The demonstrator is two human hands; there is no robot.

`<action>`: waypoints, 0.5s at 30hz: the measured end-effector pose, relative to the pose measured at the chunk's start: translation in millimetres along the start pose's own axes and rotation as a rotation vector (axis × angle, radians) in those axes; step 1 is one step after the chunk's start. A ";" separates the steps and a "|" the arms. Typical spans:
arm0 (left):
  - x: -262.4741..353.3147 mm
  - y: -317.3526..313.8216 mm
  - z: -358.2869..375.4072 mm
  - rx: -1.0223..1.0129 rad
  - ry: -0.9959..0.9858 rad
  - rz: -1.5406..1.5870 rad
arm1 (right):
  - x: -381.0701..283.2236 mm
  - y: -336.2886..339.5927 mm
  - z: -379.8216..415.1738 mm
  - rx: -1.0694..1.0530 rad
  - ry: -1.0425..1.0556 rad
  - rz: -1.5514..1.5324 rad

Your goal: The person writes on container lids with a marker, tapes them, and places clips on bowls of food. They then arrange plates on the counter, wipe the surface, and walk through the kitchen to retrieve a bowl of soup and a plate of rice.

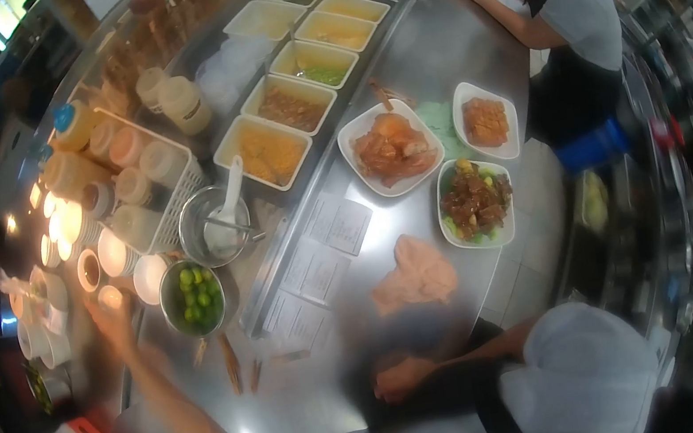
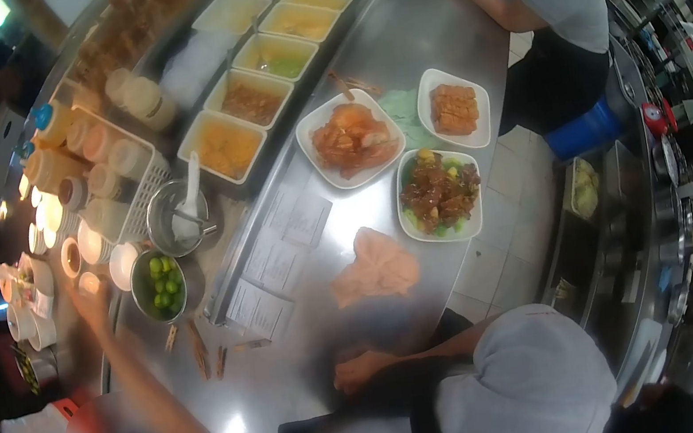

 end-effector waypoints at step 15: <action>83.6 28.8 276.2 0.124 0.184 0.005 | -3.5 5.6 0.0 0.076 -0.057 0.046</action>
Point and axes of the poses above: each hand's wrist, its own z-axis away from the middle knuckle, its own y-axis out of the back of the hand, x = y × z, the point moved 10 cm from there along -z, towards the middle knuckle, and after that the axes turned 5 degrees about -z, right-handed, at the moved point
